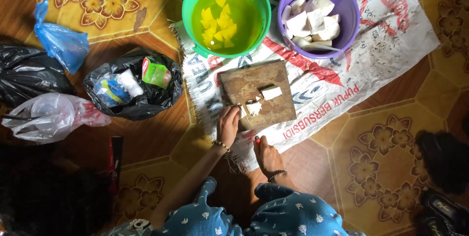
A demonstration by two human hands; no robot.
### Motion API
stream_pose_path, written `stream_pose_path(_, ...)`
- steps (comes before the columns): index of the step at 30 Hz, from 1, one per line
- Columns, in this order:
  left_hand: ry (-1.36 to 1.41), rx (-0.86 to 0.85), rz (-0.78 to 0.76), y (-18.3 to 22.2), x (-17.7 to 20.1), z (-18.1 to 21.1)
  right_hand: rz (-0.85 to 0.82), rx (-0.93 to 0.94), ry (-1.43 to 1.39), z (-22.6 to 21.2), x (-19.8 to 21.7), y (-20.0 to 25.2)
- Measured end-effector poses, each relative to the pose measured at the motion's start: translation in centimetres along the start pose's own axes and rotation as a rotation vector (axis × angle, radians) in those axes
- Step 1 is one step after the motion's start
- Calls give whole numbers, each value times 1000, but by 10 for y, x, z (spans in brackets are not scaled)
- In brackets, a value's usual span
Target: Cutting root vegetables into smaller pieces on a wooden board and placing them in a bowl of water
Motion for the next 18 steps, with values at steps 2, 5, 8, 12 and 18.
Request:
stream_pose_path(2, -1, 1, 6, -1, -1, -1, 3, 2, -12, 1, -2, -4)
stream_pose_path(5, 6, 17, 14, -3, 5, 6, -4, 4, -37, -1, -6, -7)
stream_pose_path(8, 20, 54, 4, -9, 9, 11, -14, -4, -49, 5, -17, -21)
stream_pose_path(12, 30, 54, 3, -9, 9, 8, -20, -43, -33, 15, -29, -33)
stream_pose_path(18, 54, 40, 18, -4, 2, -1, 14, -8, -24, 29, -32, -44)
Point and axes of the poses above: each hand's wrist, its own y-axis away from the middle knuckle, its own x-axis out of the back of the hand, z = x × y, the point moved 8 cm from there along -y, towards the middle knuckle, and after that the axes turned 13 degrees about -x, right-handed, at the moved point
